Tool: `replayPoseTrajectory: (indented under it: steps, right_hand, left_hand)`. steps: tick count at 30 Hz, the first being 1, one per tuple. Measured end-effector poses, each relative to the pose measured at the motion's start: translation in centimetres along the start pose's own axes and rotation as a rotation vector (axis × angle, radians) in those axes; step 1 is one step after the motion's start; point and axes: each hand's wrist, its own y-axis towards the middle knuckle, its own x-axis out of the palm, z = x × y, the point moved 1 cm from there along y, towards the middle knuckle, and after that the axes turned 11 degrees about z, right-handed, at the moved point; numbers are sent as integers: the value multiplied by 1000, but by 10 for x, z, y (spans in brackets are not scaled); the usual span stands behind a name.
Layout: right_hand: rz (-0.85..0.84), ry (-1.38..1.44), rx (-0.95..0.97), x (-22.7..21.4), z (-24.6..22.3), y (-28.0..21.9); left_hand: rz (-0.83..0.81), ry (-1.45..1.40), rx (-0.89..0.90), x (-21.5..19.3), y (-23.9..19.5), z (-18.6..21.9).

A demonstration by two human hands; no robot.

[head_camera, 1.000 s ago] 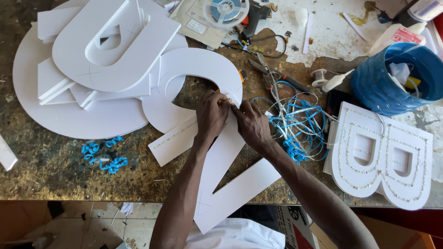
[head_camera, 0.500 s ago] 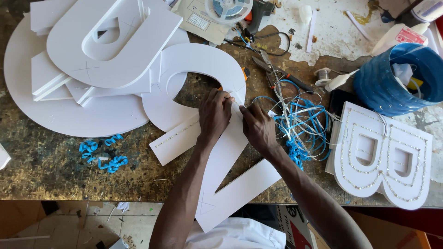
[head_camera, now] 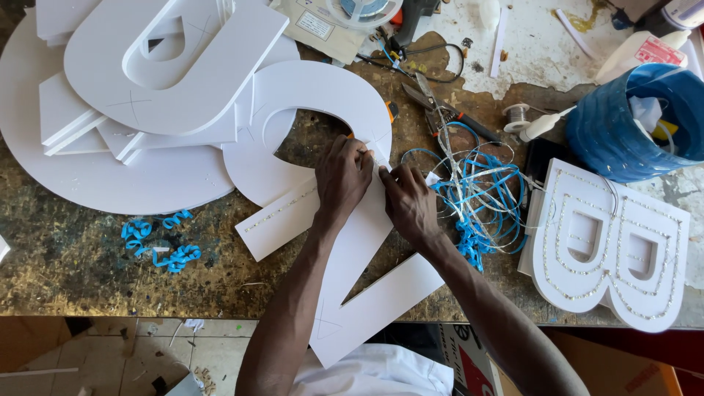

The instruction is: Applying adhesive LED strips to foam letter cutouts for sign making.

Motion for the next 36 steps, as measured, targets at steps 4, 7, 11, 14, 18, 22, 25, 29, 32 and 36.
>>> replayPoseTrajectory:
  steps: [4, 7, 11, 14, 18, 22, 25, 29, 32, 36]
  right_hand:
    - [-29, -26, 3, -3, -4, 5]
    - [-21, -84, -4, -14, -15, 19]
    - [-152, -163, 9, -15, -15, 24]
    - [-231, -192, -3, -13, -9, 22]
    - [-324, -131, 58, -14, 9, 19]
    - [-343, 40, 184, -8, 21, 22]
    - [-317, 209, 284, -14, 24, 43]
    - [-188, 461, 389, -16, 18, 77]
    - [-145, 610, 400, -23, -1, 100]
    - [-188, 646, 302, 12, -22, 89]
  left_hand:
    - [42, 17, 16, 0, 0, 0]
    - [45, 27, 36, 2, 1, 1]
    - [49, 55, 91, -3, 9, 9]
    - [-133, 24, 185, -16, 20, 17]
    - [-135, -19, 229, 13, 21, -27]
    - [-354, -107, -69, 19, 36, -46]
    - [-384, -225, -289, 14, 57, -61]
    - [-267, -342, -479, -53, 81, -62]
    - [-152, -392, -662, -107, 64, -60]
    - [-43, -231, -607, -98, 16, -133]
